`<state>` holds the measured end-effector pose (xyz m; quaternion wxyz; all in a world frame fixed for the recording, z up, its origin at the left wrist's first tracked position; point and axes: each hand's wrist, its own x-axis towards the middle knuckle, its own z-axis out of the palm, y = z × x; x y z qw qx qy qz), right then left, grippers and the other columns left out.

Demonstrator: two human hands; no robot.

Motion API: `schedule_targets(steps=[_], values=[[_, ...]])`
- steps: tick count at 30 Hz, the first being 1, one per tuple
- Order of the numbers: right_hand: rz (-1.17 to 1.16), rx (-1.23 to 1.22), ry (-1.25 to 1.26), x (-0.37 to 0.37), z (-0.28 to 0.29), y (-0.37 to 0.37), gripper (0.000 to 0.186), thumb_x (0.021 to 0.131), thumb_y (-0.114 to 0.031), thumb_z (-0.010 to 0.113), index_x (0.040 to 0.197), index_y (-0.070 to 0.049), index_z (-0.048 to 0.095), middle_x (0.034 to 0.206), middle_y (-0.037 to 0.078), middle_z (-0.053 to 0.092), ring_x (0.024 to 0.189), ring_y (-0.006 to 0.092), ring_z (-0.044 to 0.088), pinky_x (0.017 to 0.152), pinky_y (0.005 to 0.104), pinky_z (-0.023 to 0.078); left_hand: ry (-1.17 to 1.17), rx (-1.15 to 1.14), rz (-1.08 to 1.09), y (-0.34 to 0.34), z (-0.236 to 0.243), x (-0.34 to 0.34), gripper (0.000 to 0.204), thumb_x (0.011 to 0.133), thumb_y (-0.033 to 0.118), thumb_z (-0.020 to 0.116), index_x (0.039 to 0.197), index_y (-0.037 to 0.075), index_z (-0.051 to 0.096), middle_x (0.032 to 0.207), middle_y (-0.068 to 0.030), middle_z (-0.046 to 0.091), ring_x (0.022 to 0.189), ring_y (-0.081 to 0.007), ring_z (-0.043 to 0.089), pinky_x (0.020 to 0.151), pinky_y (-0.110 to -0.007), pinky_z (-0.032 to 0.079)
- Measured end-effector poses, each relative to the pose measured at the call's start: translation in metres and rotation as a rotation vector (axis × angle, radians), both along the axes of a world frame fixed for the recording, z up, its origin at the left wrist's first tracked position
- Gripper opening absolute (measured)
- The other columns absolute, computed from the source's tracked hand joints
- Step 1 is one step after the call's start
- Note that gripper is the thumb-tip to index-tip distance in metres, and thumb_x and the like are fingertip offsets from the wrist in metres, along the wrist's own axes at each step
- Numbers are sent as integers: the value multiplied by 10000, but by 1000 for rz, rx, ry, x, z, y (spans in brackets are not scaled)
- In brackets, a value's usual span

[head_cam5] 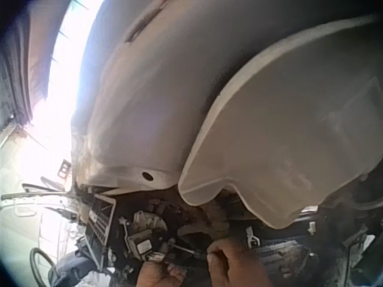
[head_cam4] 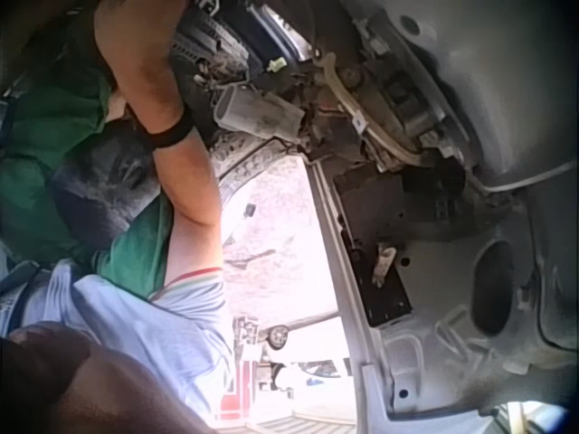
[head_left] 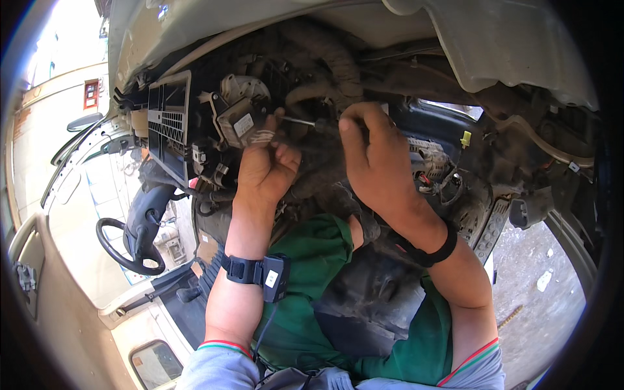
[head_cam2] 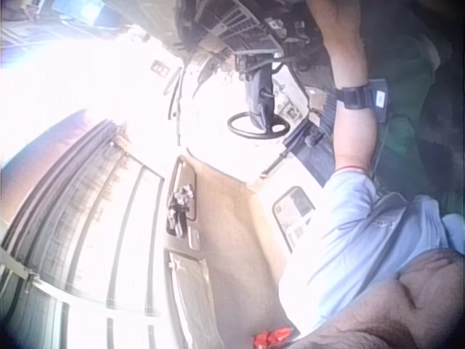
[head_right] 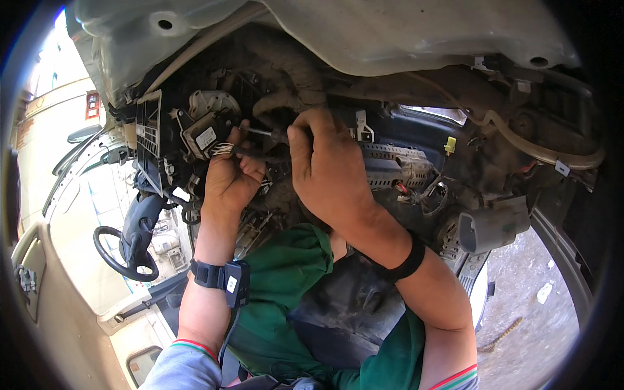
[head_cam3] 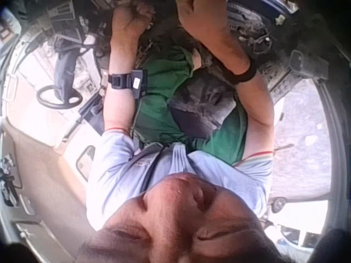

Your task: The person works under the dashboard of a vehicle by disconnecting wire harnesses and using a screwdriver to remove internal components. They pull at various wires and connectors to detach them from the vehicle's electrical system.

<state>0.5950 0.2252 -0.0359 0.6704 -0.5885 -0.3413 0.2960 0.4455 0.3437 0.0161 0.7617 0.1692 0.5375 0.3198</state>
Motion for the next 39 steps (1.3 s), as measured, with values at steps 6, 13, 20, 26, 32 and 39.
schedule_targets(steps=[6,13,20,26,32,39], values=[[-64,123,-15,1,6,2,132,853,-39,627,958,-31,547,876,171,609,824,384,604,726,439,490,0,2,10,0,-1,0,233,928,200,654,1144,113,649,649,39,398,540,-87,351,499,-222,306],[82,-46,81,1,1,-3,186,866,-99,644,1011,-30,550,892,194,615,825,393,620,700,438,496,-5,0,-1,1,-3,-1,230,925,195,658,1142,120,649,652,42,398,537,-84,351,496,-222,306],[88,-151,63,4,9,-2,201,874,-105,645,1033,-29,549,948,196,616,850,382,621,723,431,499,10,23,-20,0,0,1,230,923,210,661,1128,107,651,626,46,397,535,-86,358,494,-223,310],[-19,44,-72,-1,4,-3,191,877,-111,646,1018,-21,554,926,195,612,828,376,622,706,427,507,30,20,-22,-1,-1,4,223,916,225,671,1102,104,659,613,49,411,538,-85,360,492,-221,308],[64,-89,39,-4,1,-3,200,839,-54,667,1005,-28,559,912,159,602,810,346,619,699,414,499,26,18,-14,2,-2,0,207,918,225,667,1086,106,664,644,41,420,537,-85,357,494,-220,306],[14,12,160,-5,1,-4,198,816,-18,668,982,-32,561,889,138,610,817,341,605,723,403,493,64,20,15,-1,-5,3,174,933,198,644,1092,132,661,734,36,479,551,-96,371,495,-231,314]])
